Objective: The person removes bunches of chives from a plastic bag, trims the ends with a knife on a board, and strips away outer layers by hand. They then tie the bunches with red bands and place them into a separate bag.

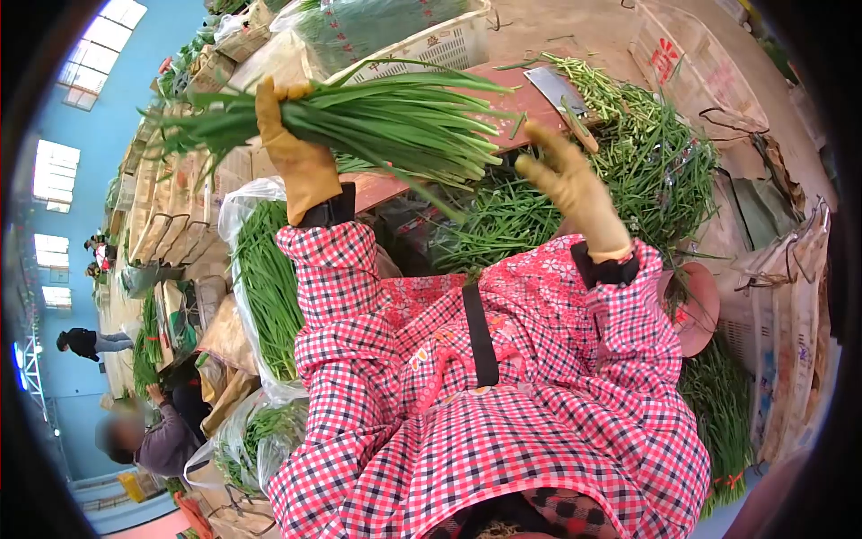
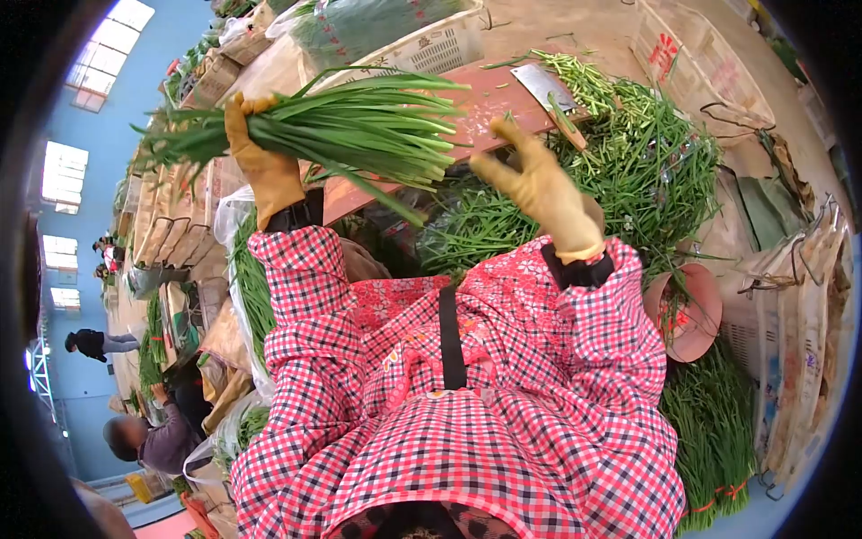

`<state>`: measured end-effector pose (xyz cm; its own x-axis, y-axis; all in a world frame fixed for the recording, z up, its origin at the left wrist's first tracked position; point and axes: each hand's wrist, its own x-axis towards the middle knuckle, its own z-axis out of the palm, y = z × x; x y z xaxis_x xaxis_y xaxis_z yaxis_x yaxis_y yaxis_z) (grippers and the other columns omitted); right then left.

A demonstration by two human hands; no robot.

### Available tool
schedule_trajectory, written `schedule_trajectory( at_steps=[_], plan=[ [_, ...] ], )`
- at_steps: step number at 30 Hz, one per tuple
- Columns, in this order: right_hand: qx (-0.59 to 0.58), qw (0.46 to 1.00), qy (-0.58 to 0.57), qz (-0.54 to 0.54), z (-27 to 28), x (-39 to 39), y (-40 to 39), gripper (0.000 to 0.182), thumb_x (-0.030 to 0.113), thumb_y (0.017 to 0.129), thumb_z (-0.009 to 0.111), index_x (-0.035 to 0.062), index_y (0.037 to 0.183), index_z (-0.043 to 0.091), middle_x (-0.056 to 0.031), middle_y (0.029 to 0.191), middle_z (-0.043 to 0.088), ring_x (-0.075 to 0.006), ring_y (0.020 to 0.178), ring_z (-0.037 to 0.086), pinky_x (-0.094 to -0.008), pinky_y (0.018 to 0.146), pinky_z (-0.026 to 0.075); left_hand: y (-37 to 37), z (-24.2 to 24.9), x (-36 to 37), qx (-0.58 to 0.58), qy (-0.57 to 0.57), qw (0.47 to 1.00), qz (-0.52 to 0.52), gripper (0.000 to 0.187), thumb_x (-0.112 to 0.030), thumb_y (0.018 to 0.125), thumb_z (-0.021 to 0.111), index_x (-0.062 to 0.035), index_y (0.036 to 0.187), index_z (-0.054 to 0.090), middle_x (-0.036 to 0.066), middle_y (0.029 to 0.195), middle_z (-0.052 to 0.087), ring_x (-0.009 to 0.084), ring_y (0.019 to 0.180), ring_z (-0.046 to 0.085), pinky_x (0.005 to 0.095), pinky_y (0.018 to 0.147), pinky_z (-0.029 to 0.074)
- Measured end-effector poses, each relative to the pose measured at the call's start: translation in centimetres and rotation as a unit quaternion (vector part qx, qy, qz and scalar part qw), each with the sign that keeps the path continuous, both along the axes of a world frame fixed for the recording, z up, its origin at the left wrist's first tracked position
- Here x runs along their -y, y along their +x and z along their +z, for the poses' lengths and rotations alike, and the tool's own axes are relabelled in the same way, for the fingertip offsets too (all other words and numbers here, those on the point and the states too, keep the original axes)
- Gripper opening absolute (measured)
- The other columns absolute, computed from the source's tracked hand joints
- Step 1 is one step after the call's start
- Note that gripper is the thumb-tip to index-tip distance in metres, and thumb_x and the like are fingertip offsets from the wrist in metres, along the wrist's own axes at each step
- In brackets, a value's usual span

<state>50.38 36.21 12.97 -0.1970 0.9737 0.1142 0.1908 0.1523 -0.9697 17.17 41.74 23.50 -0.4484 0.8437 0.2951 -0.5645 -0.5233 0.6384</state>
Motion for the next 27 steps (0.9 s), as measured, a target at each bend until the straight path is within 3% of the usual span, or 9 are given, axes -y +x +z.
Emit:
schedule_trajectory(
  at_steps=[3, 7, 10, 11, 14, 18, 20, 21, 27],
  plan=[
    [-0.128, 0.983, -0.078, 0.103, -1.9, 1.1, -3.4, 0.086, 0.036, 0.081, 0.081, 0.0045, 0.148, 0.037, -0.0185, 0.137, 0.053, -0.0293, 0.123, 0.053, -0.0373, 0.098, 0.048, -0.6, -1.4, 1.3, 0.002, -0.033, 0.998, 0.058, 0.027, -0.034, 0.093, 0.066, -0.0083, 0.099, 0.06, 0.005, 0.086, 0.063, 0.02, 0.082, 0.062, 0.0369, 0.084, 0.053],
    [-0.284, 0.928, -0.219, 0.101, 1.5, 2.6, -7.9, 0.051, 0.025, 0.089, 0.073, 0.0063, 0.133, 0.054, -0.0044, 0.085, 0.068, -0.0117, 0.065, 0.062, -0.0284, 0.058, 0.048, -2.4, -4.9, 2.3, -0.01, -0.038, 0.996, 0.084, 0.031, -0.04, 0.095, 0.061, -0.0085, 0.1, 0.062, 0.007, 0.089, 0.066, 0.0221, 0.085, 0.064, 0.0379, 0.085, 0.053],
    [-0.02, 0.972, -0.194, 0.132, 4.5, 4.2, -7.3, 0.04, 0.025, 0.09, 0.071, 0.0018, 0.122, 0.061, -0.0069, 0.075, 0.066, -0.0114, 0.065, 0.06, -0.0265, 0.057, 0.049, -4.6, -7.1, 3.2, 0.02, -0.052, 0.996, 0.072, 0.033, -0.042, 0.097, 0.057, -0.0102, 0.101, 0.063, 0.007, 0.095, 0.068, 0.0221, 0.086, 0.066, 0.0399, 0.084, 0.056],
    [0.016, 0.989, -0.054, 0.139, 1.4, 4.3, -7.1, 0.032, 0.02, 0.092, 0.068, -0.0007, 0.116, 0.065, -0.0071, 0.076, 0.067, -0.0105, 0.063, 0.059, -0.0257, 0.059, 0.049, -5.6, -7.9, 3.4, 0.03, -0.054, 0.996, 0.064, 0.033, -0.042, 0.097, 0.057, -0.0103, 0.102, 0.063, 0.007, 0.096, 0.069, 0.022, 0.086, 0.066, 0.0407, 0.084, 0.056],
    [0.057, 0.994, 0.07, 0.065, 1.5, 5.9, -5.3, 0.02, 0.018, 0.089, 0.068, 0.0021, 0.101, 0.07, -0.0211, 0.078, 0.066, -0.034, 0.07, 0.066, -0.0387, 0.062, 0.051, -5.2, -8.0, 5.2, 0.063, -0.041, 0.997, 0.031, 0.03, -0.039, 0.096, 0.059, -0.0102, 0.103, 0.064, 0.003, 0.091, 0.07, 0.0192, 0.083, 0.067, 0.041, 0.081, 0.058],
    [-0.049, 0.998, -0.012, -0.043, -0.4, 6.6, -0.6, 0.014, 0.009, 0.089, 0.068, 0.001, 0.099, 0.072, -0.0169, 0.085, 0.072, -0.0246, 0.073, 0.07, -0.0329, 0.064, 0.053, -6.7, -8.9, 5.5, 0.092, 0.007, 0.996, -0.017, 0.026, -0.034, 0.097, 0.061, -0.0095, 0.104, 0.063, 0.001, 0.087, 0.07, 0.0156, 0.078, 0.067, 0.0378, 0.08, 0.059],
    [0.101, 0.984, 0.024, -0.146, -0.8, 5.3, 2.4, 0.016, 0.012, 0.089, 0.068, 0.0009, 0.099, 0.073, -0.0139, 0.086, 0.073, -0.0241, 0.075, 0.071, -0.034, 0.067, 0.055, -7.2, -8.9, 5.6, 0.146, 0.021, 0.988, -0.038, 0.026, -0.034, 0.097, 0.061, -0.0091, 0.105, 0.063, 0.001, 0.088, 0.07, 0.0152, 0.077, 0.067, 0.0371, 0.08, 0.059],
    [0.395, 0.907, -0.09, -0.112, 0.7, 4.3, 3.2, 0.025, 0.015, 0.089, 0.069, 0.0004, 0.109, 0.07, -0.0124, 0.102, 0.073, -0.0236, 0.093, 0.071, -0.0359, 0.082, 0.055, -7.0, -8.9, 5.7, 0.072, 0.007, 0.997, 0.008, 0.027, -0.034, 0.097, 0.06, -0.0088, 0.107, 0.063, 0.001, 0.09, 0.07, 0.0139, 0.079, 0.067, 0.0346, 0.08, 0.059],
    [0.061, 0.983, 0.166, 0.041, 4.7, 4.8, -4.2, 0.072, 0.022, 0.083, 0.078, 0.0083, 0.145, 0.044, -0.0135, 0.138, 0.056, -0.0259, 0.123, 0.055, -0.0371, 0.103, 0.044, -5.0, -7.3, 6.5, 0.065, 0.051, 0.993, -0.09, 0.024, -0.033, 0.097, 0.06, -0.0098, 0.104, 0.064, -0.001, 0.088, 0.068, 0.0132, 0.082, 0.065, 0.0344, 0.086, 0.055]
  ],
)
